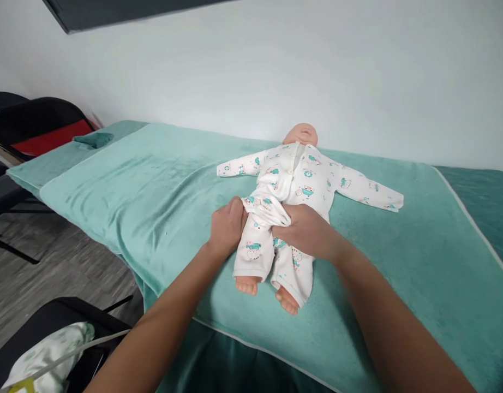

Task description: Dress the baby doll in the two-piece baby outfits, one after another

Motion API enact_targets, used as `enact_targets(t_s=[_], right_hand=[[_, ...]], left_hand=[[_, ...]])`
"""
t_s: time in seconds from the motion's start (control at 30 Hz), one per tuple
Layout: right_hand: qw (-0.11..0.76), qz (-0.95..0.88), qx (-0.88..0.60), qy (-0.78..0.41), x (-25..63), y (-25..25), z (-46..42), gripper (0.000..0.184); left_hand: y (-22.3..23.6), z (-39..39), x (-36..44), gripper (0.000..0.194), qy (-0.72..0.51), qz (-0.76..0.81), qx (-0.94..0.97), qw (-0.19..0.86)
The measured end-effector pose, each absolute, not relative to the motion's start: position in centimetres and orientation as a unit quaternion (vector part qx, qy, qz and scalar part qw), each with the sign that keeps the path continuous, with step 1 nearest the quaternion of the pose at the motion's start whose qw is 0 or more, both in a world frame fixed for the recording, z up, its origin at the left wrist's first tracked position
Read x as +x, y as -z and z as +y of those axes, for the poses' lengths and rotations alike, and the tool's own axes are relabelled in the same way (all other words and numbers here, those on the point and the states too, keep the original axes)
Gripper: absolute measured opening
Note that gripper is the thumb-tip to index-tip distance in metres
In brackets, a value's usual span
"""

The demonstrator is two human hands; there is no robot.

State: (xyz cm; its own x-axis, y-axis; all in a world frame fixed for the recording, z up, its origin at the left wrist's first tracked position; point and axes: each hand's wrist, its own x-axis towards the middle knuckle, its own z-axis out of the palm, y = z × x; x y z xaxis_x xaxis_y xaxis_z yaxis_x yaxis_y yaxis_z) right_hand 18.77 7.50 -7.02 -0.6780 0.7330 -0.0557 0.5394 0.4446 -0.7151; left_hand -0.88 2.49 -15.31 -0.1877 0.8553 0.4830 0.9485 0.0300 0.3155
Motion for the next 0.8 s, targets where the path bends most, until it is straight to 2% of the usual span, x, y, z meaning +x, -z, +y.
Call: enact_targets(t_s=[0.13, 0.33, 0.57, 0.7, 0.8], right_hand=[[0.145, -0.831, -0.372, -0.386, 18.8, 6.8, 7.4, 0.011], [0.151, -0.816, -0.377, -0.412, 18.8, 6.8, 7.3, 0.012], [0.168, -0.801, -0.378, -0.433, 18.8, 6.8, 7.2, 0.012], [0.178, -0.794, -0.379, -0.441, 18.8, 6.9, 7.2, 0.013], [0.181, -0.797, -0.375, -0.437, 18.7, 7.0, 7.2, 0.012]], left_hand=[[15.3, 2.9, -1.0, 0.021, 0.294, -0.721, -0.622, 0.081], [15.3, 1.5, -0.9, 0.03, 0.323, -0.707, -0.628, 0.035], [14.8, -0.3, -0.7, 0.038, 0.373, -0.703, -0.589, -0.141], [14.8, -1.4, -1.2, 0.033, 0.412, -0.665, -0.57, -0.252], [15.0, -2.0, -1.6, 0.029, 0.427, -0.643, -0.564, -0.294]])
